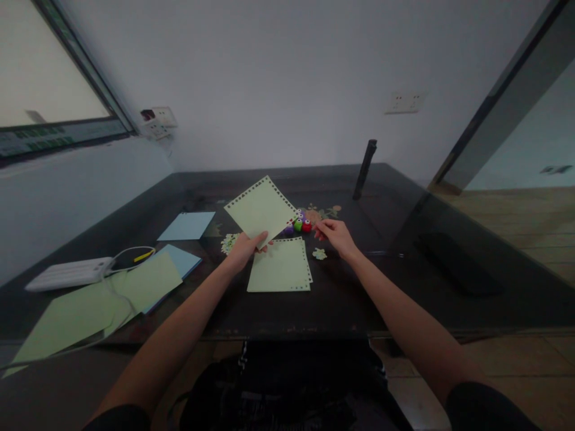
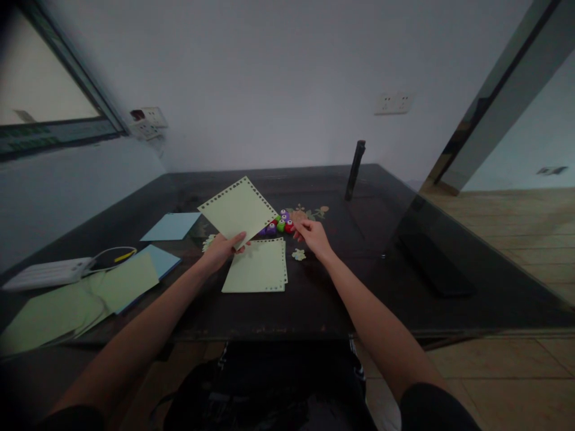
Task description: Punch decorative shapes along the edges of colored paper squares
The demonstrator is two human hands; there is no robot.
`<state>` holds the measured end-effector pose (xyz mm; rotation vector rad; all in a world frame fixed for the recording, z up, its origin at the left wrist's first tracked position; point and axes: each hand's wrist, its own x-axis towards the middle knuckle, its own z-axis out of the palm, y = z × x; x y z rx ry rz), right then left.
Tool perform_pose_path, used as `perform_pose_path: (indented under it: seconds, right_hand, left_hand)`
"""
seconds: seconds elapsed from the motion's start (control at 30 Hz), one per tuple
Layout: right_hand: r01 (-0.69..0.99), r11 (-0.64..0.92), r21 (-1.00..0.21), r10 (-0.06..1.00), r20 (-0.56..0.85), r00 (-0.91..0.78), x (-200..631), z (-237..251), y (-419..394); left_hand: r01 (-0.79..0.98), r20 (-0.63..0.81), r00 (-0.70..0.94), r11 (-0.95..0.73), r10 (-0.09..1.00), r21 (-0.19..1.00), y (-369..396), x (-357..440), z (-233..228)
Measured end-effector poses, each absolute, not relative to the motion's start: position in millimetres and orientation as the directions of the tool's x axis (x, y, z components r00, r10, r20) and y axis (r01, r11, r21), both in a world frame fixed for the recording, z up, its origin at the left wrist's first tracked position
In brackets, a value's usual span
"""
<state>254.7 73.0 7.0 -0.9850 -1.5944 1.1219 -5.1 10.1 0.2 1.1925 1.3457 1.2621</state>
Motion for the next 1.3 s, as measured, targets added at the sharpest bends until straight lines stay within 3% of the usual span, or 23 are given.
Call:
perform_pose_path:
  seconds: [0.43, 0.6, 0.7, 0.87, 1.3]
  right_hand:
    - [0.226, 0.272, -0.935, 0.949, 0.221, -0.226, 243.4, -0.6, 83.2]
    - [0.37, 0.416, -0.831, 0.909, 0.364, -0.203, 236.3, 5.8, 116.3]
    - [0.492, 0.427, -0.759, 0.902, 0.393, -0.176, 231.9, 9.0, 141.9]
    - [0.697, 0.331, -0.636, 0.939, 0.296, -0.176, 221.2, 7.8, 171.5]
    - [0.775, 0.271, -0.571, 0.961, 0.114, -0.252, 203.1, -1.0, 189.1]
  left_hand:
    - [0.089, 0.027, -0.151, -0.014, 0.988, 0.996, 5.0, 0.1, 8.3]
    - [0.09, 0.011, -0.185, 0.006, 0.983, 0.996, 5.0, 1.0, 8.0]
    - [0.116, 0.018, -0.196, 0.005, 0.981, 0.993, 5.3, 0.3, 7.1]
    - [0.116, 0.02, -0.195, 0.002, 0.981, 0.993, 5.1, 0.4, 7.1]
    - [0.124, 0.018, -0.201, 0.008, 0.979, 0.992, 6.9, 0.3, 4.0]
